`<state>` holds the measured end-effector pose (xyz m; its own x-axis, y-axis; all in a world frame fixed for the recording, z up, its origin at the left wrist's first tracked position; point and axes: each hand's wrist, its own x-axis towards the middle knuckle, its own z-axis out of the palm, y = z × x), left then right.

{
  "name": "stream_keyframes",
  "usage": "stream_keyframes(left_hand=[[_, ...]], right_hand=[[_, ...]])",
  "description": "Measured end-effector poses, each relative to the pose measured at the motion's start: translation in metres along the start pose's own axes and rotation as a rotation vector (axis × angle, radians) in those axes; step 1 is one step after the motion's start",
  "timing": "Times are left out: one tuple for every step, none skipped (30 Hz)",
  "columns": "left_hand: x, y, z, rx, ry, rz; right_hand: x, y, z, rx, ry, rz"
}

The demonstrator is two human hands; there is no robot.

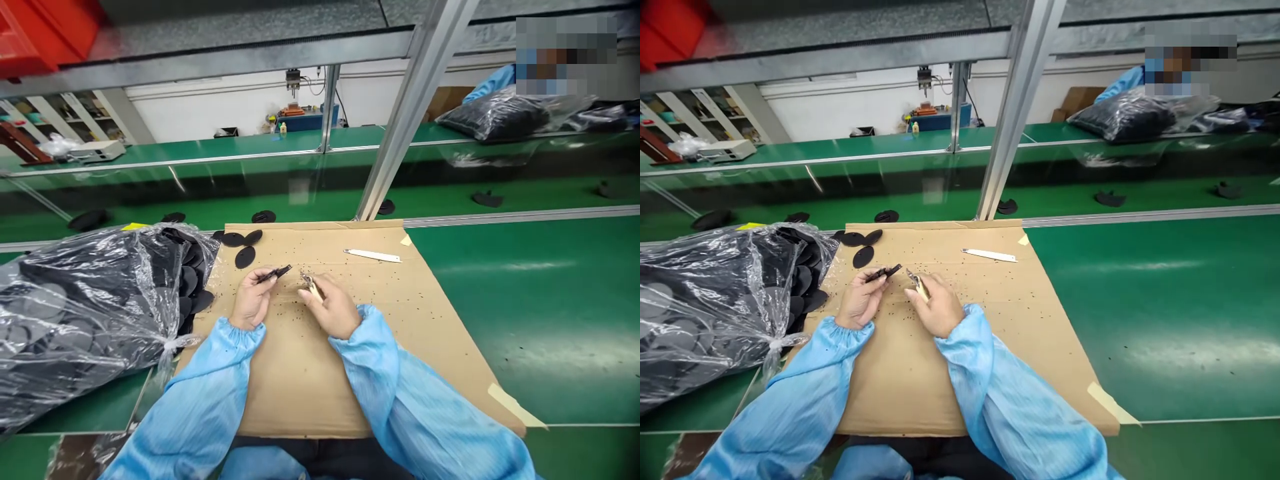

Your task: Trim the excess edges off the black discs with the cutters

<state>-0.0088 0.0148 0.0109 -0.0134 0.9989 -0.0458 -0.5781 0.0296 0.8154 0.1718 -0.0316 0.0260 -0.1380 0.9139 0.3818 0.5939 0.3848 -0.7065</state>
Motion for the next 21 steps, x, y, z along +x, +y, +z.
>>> stream_keyframes(left_hand=[[-0.001,0.000,0.000,0.010,-0.017,0.016],[-0.001,0.001,0.000,0.019,-0.035,0.031],[-0.002,0.001,0.000,0.028,-0.052,0.044],[-0.003,0.001,0.000,0.037,-0.067,0.055],[-0.004,0.001,0.001,0.045,-0.080,0.065],[-0.005,0.001,0.001,0.052,-0.092,0.075],[-0.005,0.001,0.001,0.059,-0.102,0.083],[-0.006,0.001,0.002,0.066,-0.111,0.087],[-0.006,0.001,0.002,0.072,-0.120,0.090],[-0.006,0.001,0.002,0.077,-0.127,0.092],[-0.007,0.001,0.002,0.080,-0.132,0.094],[-0.007,0.002,0.003,0.081,-0.136,0.095],[-0.007,0.002,0.003,0.082,-0.138,0.097],[-0.007,0.002,0.003,0.082,-0.140,0.098],[-0.007,0.002,0.002,0.082,-0.141,0.098],[-0.007,0.003,0.002,0.082,-0.139,0.097],[-0.007,0.003,0.002,0.084,-0.136,0.097],[-0.007,0.003,0.002,0.086,-0.132,0.096],[-0.006,0.003,0.001,0.090,-0.127,0.095],[-0.006,0.004,0.001,0.095,-0.122,0.094],[-0.006,0.004,0.001,0.101,-0.118,0.092]], right_hand=[[-0.001,-0.001,0.001,-0.022,-0.020,-0.002],[-0.001,-0.001,0.001,-0.041,-0.036,-0.001],[-0.001,-0.002,0.001,-0.058,-0.048,0.004],[-0.001,-0.002,0.001,-0.071,-0.050,0.011],[0.000,-0.001,0.001,-0.078,-0.049,0.016],[0.000,-0.001,0.000,-0.080,-0.045,0.020],[0.000,-0.001,-0.001,-0.078,-0.042,0.023],[0.000,0.000,-0.001,-0.076,-0.043,0.026],[0.001,0.000,-0.002,-0.077,-0.048,0.026],[0.001,0.000,-0.003,-0.078,-0.057,0.025],[0.001,0.000,-0.003,-0.078,-0.068,0.019],[0.001,0.000,-0.004,-0.075,-0.081,0.010],[0.002,0.000,-0.004,-0.072,-0.093,0.001],[0.002,0.000,-0.005,-0.070,-0.104,-0.008],[0.003,0.000,-0.006,-0.072,-0.113,-0.015],[0.003,0.000,-0.006,-0.081,-0.122,-0.020],[0.004,0.000,-0.007,-0.099,-0.130,-0.023],[0.004,-0.001,-0.007,-0.123,-0.137,-0.021],[0.004,-0.002,-0.008,-0.150,-0.145,-0.016],[0.005,-0.002,-0.008,-0.177,-0.151,-0.010],[0.005,-0.003,-0.009,-0.200,-0.154,-0.004]])
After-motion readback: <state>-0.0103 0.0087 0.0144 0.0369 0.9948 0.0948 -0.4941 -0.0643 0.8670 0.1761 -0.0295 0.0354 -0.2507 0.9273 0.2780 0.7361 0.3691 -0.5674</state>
